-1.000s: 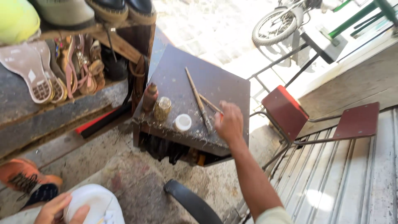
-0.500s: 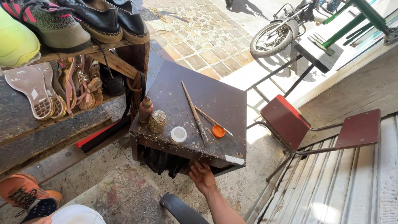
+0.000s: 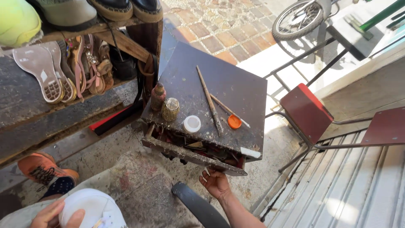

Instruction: Repairing a white sneaker by applying a white substance with a brush and refining the edges with a small hand tool.

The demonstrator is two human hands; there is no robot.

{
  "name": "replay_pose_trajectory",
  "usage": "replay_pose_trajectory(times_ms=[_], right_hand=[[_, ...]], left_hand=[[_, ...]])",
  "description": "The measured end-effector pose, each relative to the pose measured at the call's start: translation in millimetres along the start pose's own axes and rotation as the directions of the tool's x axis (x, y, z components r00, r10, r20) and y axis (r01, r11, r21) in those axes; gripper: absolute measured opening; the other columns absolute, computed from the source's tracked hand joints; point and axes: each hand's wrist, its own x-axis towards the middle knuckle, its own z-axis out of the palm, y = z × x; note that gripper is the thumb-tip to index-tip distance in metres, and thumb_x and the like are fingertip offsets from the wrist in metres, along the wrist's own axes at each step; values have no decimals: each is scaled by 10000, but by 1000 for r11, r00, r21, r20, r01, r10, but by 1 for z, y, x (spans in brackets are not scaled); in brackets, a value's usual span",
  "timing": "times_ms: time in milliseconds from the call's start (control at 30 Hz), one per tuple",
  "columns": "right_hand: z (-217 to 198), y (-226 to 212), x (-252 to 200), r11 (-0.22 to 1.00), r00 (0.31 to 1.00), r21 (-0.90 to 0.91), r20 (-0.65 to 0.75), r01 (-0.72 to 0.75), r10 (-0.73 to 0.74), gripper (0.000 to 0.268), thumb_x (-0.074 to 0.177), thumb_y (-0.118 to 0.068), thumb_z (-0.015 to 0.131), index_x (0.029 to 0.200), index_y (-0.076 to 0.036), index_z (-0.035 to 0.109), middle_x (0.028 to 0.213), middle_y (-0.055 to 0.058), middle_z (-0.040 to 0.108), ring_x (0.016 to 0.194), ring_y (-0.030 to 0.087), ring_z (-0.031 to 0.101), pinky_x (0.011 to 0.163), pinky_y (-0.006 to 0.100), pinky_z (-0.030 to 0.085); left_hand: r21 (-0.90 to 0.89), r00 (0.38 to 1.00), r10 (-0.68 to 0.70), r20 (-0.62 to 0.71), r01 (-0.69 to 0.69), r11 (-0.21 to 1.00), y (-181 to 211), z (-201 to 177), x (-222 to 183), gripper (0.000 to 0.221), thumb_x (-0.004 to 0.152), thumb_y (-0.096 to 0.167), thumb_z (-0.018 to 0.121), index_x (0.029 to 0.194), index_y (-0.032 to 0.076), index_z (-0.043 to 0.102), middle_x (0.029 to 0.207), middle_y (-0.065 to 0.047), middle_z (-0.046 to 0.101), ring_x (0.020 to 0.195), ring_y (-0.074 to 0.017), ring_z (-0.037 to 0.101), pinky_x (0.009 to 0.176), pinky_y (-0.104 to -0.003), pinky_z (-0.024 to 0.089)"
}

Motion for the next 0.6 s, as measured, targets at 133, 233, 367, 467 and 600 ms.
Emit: replay_pose_trajectory(times_ms=[133,233,367,467,600], right_hand=[[-10,13,-31,992,992,19,20,-123,122,293,752,85,505,987,-74,580,1024,137,577,1019,308,606,969,520,488],[8,17,-56,977,940,36,284,-209,190,260,660,69,530,848,-108,499,881,53,405,831,223,403,735,386,338],[1,11,-54,972,955,-86,188,-217,230,553,769,-21,599,1320,22,594,1279,179,648,1178,325,635,979,474,526],[46,7,-94,792,965,-565,-33,-231,259,564,862,-43,609,1416,-21,507,1366,138,671,1113,267,649,884,394,510],[112,-22,-154,-26,956,-982,-190,-189,224,309,898,-55,578,1171,-125,704,1079,20,697,980,166,630,911,346,478]], left_hand=[[-176,984,167,-57,-175,969,-28,4,6,451,894,-43,809,1304,-122,639,1328,-276,666,1163,-274,654,975,-326,539],[-52,936,346,67,-343,938,-23,-10,11,437,910,4,806,1271,-154,618,1331,-317,653,1167,-337,657,1004,-399,551],[-177,923,369,108,-347,921,-16,-11,15,430,920,8,778,1253,-138,548,1346,-354,606,1198,-386,639,951,-413,554],[-190,922,362,135,-334,923,-18,-15,12,432,927,25,779,1250,-105,524,1347,-352,589,1211,-402,630,966,-426,549],[-200,888,426,170,-393,898,-16,-14,16,418,968,51,762,1258,-81,493,1347,-381,568,1219,-430,613,1013,-457,528]])
